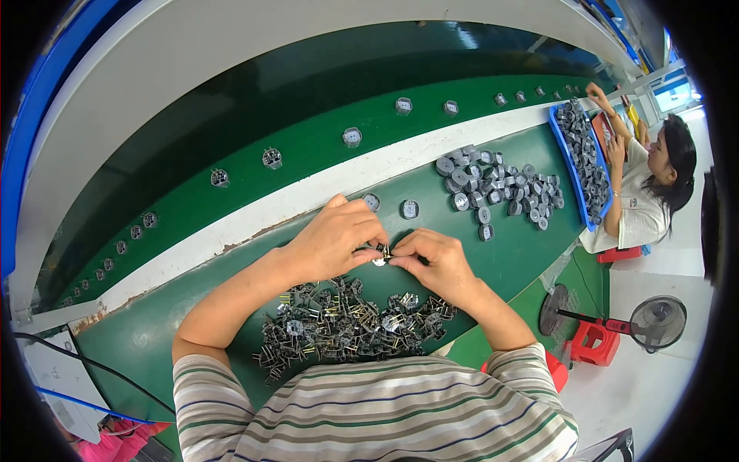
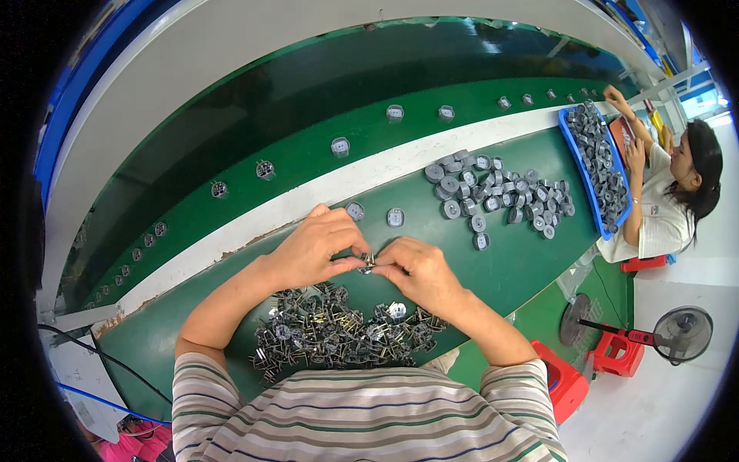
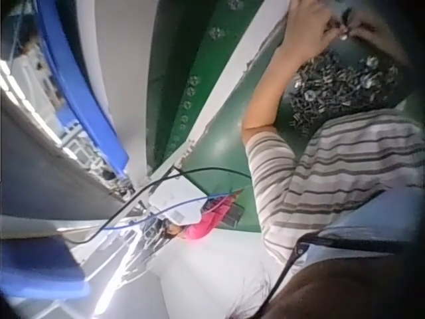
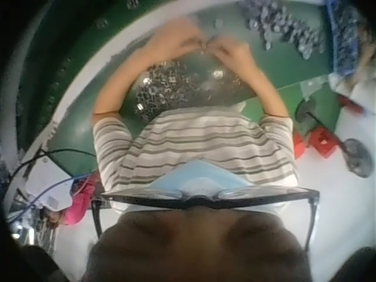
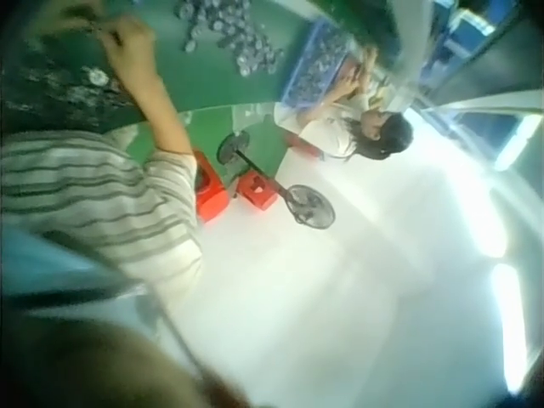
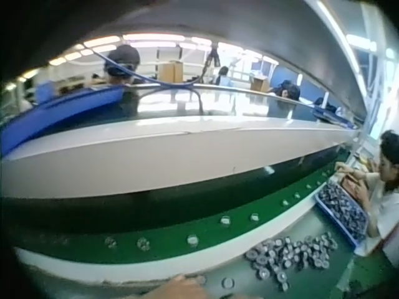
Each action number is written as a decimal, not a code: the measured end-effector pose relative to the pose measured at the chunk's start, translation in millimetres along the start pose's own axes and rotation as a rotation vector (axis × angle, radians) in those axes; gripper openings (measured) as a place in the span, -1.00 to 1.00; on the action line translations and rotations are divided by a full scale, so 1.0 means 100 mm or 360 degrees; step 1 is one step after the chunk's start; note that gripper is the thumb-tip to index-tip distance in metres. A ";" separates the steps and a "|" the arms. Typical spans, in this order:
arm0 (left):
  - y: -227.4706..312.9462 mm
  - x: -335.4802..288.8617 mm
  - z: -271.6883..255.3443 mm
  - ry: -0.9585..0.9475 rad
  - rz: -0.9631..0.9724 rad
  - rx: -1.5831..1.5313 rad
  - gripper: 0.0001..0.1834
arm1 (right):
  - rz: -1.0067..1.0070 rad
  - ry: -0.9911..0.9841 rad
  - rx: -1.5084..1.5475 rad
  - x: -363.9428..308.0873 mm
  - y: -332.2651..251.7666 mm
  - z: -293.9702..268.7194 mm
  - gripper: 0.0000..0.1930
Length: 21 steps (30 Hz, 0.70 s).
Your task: The person inserts small metal pins into plastic bases by hand at an assembly line station.
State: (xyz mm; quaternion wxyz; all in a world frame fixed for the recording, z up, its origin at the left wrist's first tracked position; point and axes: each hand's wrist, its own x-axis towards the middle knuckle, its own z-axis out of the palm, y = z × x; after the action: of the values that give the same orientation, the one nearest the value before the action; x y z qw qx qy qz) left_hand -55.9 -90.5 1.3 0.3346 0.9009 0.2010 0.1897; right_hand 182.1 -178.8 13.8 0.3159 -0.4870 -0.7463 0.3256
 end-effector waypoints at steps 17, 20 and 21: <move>0.03 -0.04 -0.06 -0.0217 0.0008 -0.0175 -0.78 | -0.0257 0.0290 -0.0374 0.01 0.15 -0.11 -0.80; 0.12 -0.02 -0.14 -0.0332 0.0052 -0.0147 -0.78 | -0.0490 0.0194 -0.0708 -0.01 0.11 -0.10 -0.74; 0.13 -0.04 -0.17 -0.0355 0.0088 -0.0182 -0.76 | -0.0474 0.0129 -0.0728 -0.02 0.09 -0.09 -0.72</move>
State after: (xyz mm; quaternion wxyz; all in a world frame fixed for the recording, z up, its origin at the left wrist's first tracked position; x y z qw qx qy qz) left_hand -63.7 -92.8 21.2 0.4004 0.9010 0.1265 0.1086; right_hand 194.4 -176.0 11.3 0.2718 -0.4434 -0.8505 0.0788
